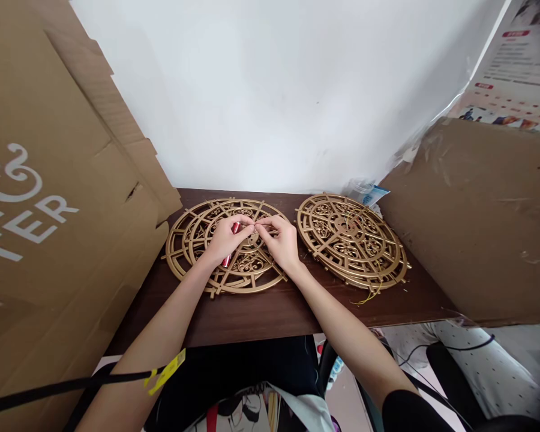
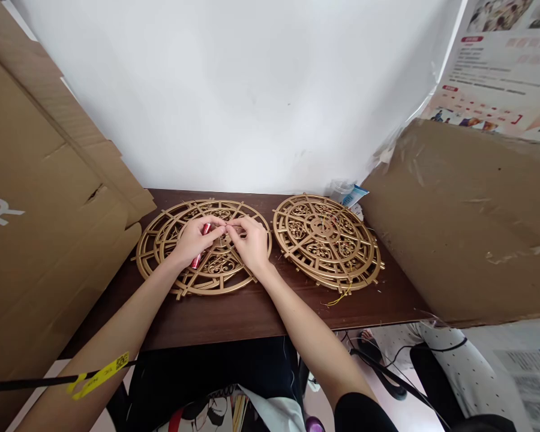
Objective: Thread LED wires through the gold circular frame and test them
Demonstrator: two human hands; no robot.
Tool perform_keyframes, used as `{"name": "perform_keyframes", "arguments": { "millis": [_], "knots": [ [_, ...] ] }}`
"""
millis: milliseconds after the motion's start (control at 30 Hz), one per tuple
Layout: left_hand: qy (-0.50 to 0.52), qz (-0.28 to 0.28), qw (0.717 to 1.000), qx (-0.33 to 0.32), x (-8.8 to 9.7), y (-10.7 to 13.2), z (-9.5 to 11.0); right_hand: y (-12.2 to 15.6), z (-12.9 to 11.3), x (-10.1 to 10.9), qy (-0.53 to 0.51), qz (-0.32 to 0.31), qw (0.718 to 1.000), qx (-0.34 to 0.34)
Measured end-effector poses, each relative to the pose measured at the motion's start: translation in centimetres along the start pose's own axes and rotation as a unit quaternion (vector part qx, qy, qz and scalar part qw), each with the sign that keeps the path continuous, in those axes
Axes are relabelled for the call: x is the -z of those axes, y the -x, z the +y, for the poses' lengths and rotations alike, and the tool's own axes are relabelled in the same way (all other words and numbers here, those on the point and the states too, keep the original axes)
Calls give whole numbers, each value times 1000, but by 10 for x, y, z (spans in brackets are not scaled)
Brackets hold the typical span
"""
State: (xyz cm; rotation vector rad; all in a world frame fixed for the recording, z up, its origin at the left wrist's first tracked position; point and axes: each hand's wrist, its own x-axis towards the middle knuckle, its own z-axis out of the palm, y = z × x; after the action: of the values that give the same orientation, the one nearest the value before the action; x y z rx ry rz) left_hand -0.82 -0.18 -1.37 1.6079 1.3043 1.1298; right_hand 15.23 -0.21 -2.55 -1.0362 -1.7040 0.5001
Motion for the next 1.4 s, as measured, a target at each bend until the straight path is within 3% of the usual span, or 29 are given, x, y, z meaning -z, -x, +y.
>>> {"name": "perform_keyframes", "arguments": {
  "millis": [700,1400],
  "knots": [
    [43,8,999,17,-2,0,-1,-1,1,-3,-30,30,998,-44],
    [72,-6,997,40,-2,-2,-2,-2,0,-2,-36,-16,997,-67]
  ]
}}
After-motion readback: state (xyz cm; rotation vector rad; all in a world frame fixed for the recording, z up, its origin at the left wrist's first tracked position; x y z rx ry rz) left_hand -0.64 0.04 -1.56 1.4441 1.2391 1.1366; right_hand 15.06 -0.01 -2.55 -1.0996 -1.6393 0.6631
